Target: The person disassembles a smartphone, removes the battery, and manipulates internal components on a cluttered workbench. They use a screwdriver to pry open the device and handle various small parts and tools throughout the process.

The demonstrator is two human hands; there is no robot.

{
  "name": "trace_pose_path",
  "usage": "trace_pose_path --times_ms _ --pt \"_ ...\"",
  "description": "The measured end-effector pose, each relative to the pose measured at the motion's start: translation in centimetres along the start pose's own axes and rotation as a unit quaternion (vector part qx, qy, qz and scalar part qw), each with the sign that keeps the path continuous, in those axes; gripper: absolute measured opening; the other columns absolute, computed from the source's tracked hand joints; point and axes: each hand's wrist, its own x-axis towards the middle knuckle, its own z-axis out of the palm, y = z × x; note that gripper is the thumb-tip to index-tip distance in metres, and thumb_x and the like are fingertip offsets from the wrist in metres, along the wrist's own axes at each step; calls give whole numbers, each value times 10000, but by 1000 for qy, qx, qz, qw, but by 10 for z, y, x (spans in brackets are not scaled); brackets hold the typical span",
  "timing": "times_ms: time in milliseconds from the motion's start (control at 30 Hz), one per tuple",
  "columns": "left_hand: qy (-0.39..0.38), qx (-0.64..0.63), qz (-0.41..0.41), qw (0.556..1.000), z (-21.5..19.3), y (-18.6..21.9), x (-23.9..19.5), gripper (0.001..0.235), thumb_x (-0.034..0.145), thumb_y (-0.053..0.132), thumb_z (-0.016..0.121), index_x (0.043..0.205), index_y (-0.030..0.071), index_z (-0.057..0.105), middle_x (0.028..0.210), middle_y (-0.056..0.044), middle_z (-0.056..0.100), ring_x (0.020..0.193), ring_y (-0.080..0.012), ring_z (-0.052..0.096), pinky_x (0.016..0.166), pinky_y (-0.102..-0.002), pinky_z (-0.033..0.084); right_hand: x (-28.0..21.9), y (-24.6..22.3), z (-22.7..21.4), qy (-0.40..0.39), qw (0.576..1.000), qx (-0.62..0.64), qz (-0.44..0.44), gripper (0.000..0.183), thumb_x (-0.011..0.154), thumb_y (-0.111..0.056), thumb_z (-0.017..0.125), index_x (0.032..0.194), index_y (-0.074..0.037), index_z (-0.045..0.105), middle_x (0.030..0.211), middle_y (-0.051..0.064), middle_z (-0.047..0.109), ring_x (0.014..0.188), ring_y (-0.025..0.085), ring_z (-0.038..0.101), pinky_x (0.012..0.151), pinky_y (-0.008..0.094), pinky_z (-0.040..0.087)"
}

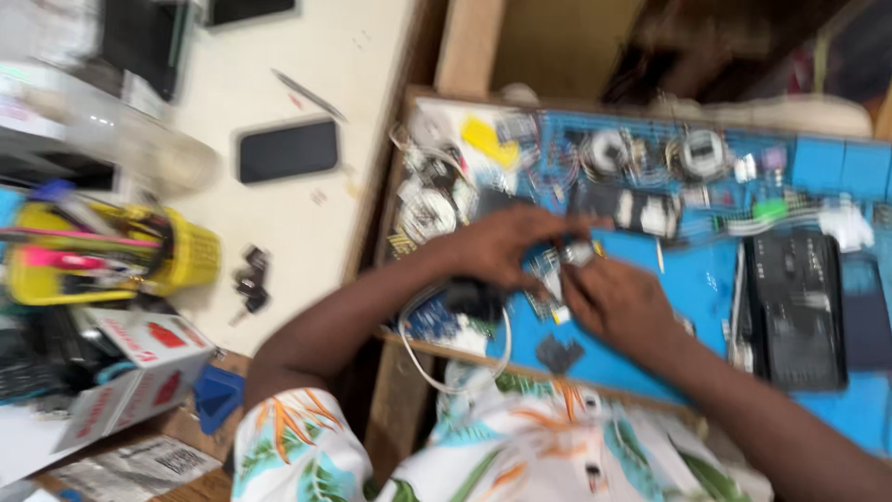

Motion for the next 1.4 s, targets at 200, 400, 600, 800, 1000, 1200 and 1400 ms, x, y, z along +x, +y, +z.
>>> trace_pose_path --times_ms 200,400,600,800,1000,1200,1400 --pt "-19 -13 -35 999 -6 13 0 1079 706 222 896 1620 226 323 1480 -149 606 1310 -355 611 1134 -488 467 4 0 1 17 997 56 58 139 839 -145 746 942 -54 725 768 100 656 613 272 670 545 403 537" --pt "-9 -27 -33 999 -7 14 4 1113 663 215 905 1617 223 332 1323 -138 711 1244 -341 690 1086 -465 536 3 10 2 47 999 13 20 154 847 -119 734 970 -28 714 816 123 663 673 311 676 574 415 537" --pt "-4 -26 -18 999 -10 18 4 1111 661 215 919 1610 216 343 1353 -153 701 1227 -354 694 1067 -463 538 5 6 -2 5 996 78 46 124 829 -121 742 927 -46 725 766 105 667 594 263 679 536 386 539" --pt "-1 -28 -13 1000 -7 14 3 1097 682 262 924 1617 210 354 1354 -149 706 1266 -350 689 1093 -459 536 1 10 4 42 994 53 82 107 858 -116 746 927 -38 724 764 110 666 586 253 664 528 373 524" --pt "-2 -9 -28 1000 -9 17 3 1101 658 282 912 1610 198 364 1353 -146 707 1218 -352 694 1058 -462 541 3 8 3 23 994 83 64 106 842 -128 756 895 -42 725 746 100 676 560 233 674 519 363 531" --pt "9 -13 -2 1000 -8 16 4 1094 664 276 927 1598 205 363 1336 -151 706 1246 -355 687 1093 -467 524 1 9 7 33 998 36 48 134 839 -124 755 946 -44 744 755 103 677 590 250 666 534 372 519" --pt "-1 -18 -22 1000 -8 18 5 1085 655 253 900 1599 208 368 1346 -143 707 1225 -349 697 1073 -459 535 0 11 5 -2 996 81 45 143 835 -145 770 946 -56 757 771 88 700 576 200 672 516 338 528"
